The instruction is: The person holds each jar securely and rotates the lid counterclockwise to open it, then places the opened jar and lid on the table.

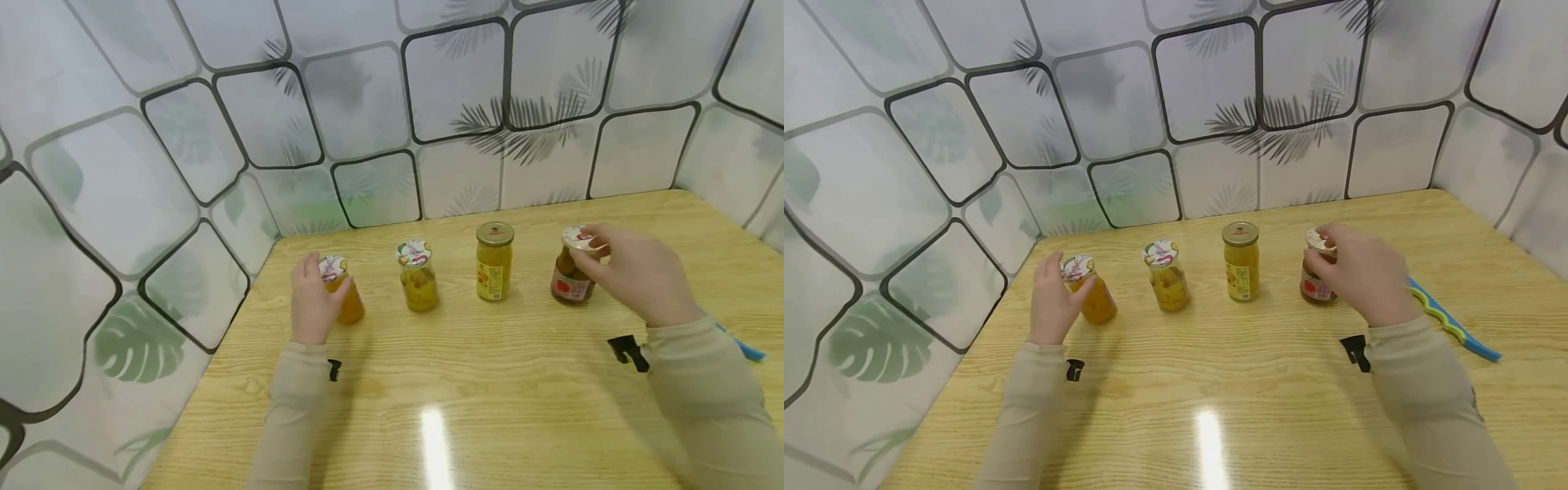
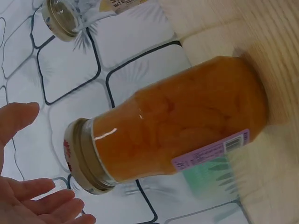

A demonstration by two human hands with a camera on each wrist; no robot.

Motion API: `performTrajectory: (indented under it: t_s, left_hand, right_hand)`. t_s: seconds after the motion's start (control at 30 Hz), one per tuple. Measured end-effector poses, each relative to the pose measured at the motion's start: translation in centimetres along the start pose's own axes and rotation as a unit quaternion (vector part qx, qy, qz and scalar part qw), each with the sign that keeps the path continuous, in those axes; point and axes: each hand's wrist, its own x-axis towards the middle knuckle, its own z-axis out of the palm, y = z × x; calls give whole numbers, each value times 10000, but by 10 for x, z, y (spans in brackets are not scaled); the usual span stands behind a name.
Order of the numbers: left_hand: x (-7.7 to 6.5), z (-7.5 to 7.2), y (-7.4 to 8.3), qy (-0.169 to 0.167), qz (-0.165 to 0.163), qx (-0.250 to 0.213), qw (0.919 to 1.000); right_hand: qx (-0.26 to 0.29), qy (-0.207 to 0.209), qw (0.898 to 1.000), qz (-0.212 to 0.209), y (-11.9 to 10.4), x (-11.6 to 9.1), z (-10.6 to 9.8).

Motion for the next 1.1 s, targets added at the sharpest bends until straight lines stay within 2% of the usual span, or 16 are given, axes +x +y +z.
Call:
performTrajectory:
  t_s: [0.07, 0.17, 0.27, 0.4, 0.47, 0.57, 0.8, 1.1]
  left_hand:
    - [2, 0, -5, -283, -419, -242, 9984]
    - [3, 1, -14, -675, -982, -609, 9910]
    - [4, 4, -23, -950, -1504, -1076, 9781]
    - [4, 5, -31, -1104, -1958, -1574, 9616]
    - [4, 5, -34, -1139, -2027, -1718, 9573]
    - [3, 6, -38, -1183, -2026, -1821, 9549]
    - [1, 9, -42, -1132, -1915, -1907, 9561]
    - [1, 10, -42, -1141, -1876, -1873, 9574]
  right_hand:
    - [-7, 53, 9999, 163, 6, 0, -4]
    - [-39, 86, 9993, 359, 15, -1, -8]
    - [-86, 106, 9985, 537, 23, 0, -12]
    - [-105, 23, 9973, 728, 35, 3, -15]
    - [-105, -78, 9966, 812, 42, 3, -16]
    - [-146, -203, 9953, 933, 51, 3, -16]
    - [-307, -691, 9891, 1263, 72, 4, -11]
    - [-619, -1372, 9747, 1652, 100, 1, 2]
